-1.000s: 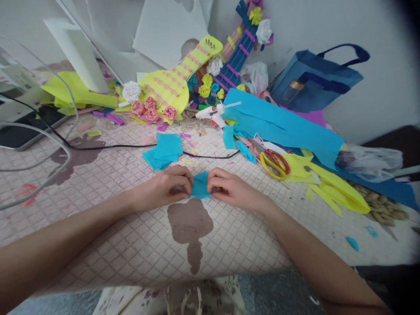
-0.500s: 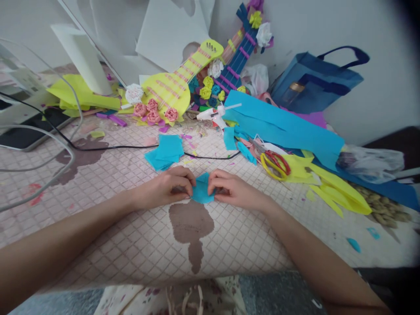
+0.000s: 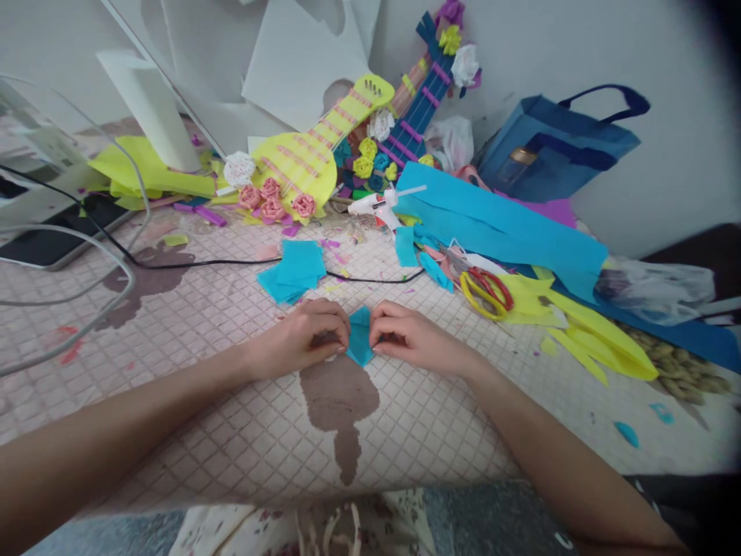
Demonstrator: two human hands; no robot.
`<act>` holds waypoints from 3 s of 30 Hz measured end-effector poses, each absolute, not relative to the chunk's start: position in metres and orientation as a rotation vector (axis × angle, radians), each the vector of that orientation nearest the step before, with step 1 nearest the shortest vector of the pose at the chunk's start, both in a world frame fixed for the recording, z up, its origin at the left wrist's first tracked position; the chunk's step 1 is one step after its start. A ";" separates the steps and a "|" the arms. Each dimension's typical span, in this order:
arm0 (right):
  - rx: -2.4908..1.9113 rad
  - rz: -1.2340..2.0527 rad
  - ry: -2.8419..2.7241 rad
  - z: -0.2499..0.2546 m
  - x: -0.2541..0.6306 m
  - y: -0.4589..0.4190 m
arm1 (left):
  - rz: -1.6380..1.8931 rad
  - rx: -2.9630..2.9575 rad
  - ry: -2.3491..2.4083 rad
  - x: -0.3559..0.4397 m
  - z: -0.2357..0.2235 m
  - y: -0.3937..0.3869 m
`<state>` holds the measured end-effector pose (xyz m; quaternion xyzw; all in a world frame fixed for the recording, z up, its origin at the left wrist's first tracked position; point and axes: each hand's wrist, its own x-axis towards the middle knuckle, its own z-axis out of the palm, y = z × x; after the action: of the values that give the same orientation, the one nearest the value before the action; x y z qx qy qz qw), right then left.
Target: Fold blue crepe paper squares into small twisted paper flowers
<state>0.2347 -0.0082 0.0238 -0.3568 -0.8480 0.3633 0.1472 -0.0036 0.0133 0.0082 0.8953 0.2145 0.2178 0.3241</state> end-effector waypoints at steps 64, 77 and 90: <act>-1.423 0.706 -2.219 0.011 0.211 -0.038 | 0.534 2.355 0.855 0.020 0.006 0.010; -1.433 0.700 -2.220 0.011 0.210 -0.038 | 0.495 2.351 0.895 0.022 0.008 0.009; -1.405 0.701 -2.254 0.011 0.209 -0.041 | 0.502 2.337 0.921 0.020 0.006 0.005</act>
<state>0.2093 -0.0410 0.0107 -0.5016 -0.8046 0.2502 0.1961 0.0195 0.0048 0.0059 0.8743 0.3444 0.1877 0.2858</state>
